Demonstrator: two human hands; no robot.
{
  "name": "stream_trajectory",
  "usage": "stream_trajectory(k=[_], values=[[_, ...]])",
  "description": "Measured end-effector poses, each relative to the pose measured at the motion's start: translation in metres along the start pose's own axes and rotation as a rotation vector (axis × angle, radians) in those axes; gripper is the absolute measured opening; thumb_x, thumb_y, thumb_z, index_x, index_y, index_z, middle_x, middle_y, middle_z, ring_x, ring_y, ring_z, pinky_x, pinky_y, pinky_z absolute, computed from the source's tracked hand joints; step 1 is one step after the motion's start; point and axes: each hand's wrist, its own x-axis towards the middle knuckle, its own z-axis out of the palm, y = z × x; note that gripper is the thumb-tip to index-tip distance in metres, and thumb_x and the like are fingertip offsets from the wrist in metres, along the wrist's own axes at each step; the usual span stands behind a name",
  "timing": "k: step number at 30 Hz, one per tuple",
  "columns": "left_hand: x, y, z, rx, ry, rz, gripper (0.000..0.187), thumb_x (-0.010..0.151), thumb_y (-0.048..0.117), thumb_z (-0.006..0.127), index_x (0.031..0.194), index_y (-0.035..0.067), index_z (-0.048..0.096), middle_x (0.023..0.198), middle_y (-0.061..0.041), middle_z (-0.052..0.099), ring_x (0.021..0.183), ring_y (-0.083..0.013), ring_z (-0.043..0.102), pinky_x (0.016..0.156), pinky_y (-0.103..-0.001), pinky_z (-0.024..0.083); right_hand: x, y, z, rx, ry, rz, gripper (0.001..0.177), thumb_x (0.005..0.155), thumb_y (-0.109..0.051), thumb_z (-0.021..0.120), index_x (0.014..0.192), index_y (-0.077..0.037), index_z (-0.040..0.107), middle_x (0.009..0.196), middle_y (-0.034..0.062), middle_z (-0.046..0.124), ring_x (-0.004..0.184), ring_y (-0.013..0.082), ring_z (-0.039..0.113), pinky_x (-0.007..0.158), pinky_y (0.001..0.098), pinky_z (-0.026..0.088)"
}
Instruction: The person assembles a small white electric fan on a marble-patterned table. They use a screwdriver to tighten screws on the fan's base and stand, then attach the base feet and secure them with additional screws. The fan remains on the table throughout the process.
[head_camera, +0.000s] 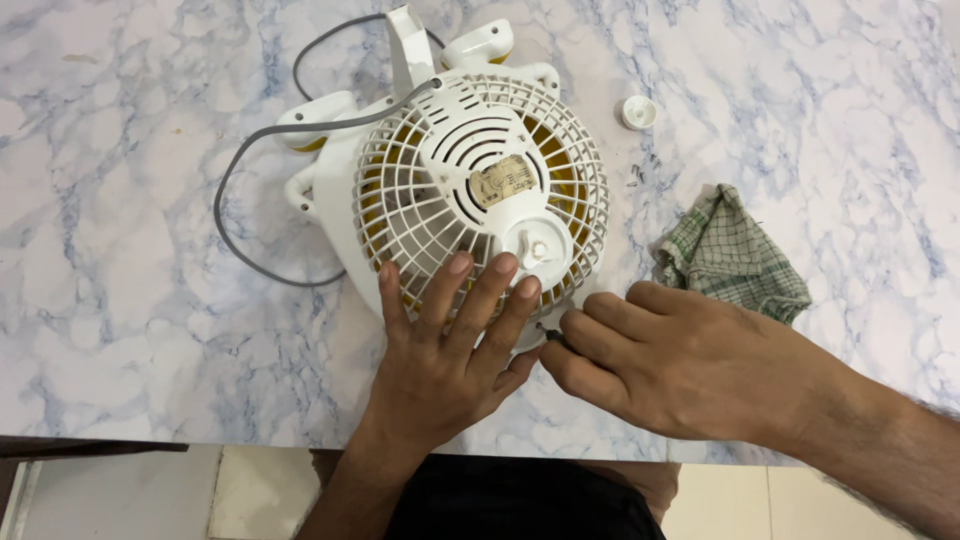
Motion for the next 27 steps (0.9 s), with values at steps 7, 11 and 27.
stream_trajectory(k=[7, 11, 27], values=[[-0.003, -0.001, 0.001, -0.004, -0.022, 0.01, 0.072, 0.108, 0.057, 0.069, 0.164, 0.02, 0.041, 0.17, -0.005, 0.03, 0.158, -0.03, 0.022, 0.125, -0.072, 0.009, 0.012, -0.001, -0.01, -0.016, -0.102, 0.011, 0.027, 0.085, -0.017, 0.065, 0.108, -0.004, 0.057, 0.093, 0.0049, 0.065, 0.088, 0.0208, 0.068, 0.069, 0.0373, 0.061], [-0.004, -0.001, 0.002, 0.009, -0.02, 0.017, 0.073, 0.109, 0.057, 0.07, 0.164, 0.02, 0.041, 0.171, -0.005, 0.029, 0.159, -0.0295, 0.022, 0.126, -0.071, 0.008, 0.011, 0.0, -0.005, -0.032, -0.137, 0.063, 0.026, 0.087, -0.017, 0.065, 0.108, -0.003, 0.056, 0.087, 0.0042, 0.062, 0.079, 0.0196, 0.065, 0.063, 0.0368, 0.059], [-0.005, 0.0, 0.001, 0.021, -0.032, 0.015, 0.071, 0.109, 0.054, 0.068, 0.164, 0.019, 0.041, 0.17, -0.006, 0.029, 0.158, -0.0305, 0.023, 0.125, -0.073, 0.01, 0.005, -0.005, 0.018, -0.188, -0.083, 0.208, 0.024, 0.097, -0.037, 0.056, 0.087, -0.015, 0.052, 0.06, -0.0041, 0.051, 0.053, 0.0106, 0.054, 0.046, 0.0303, 0.052]])
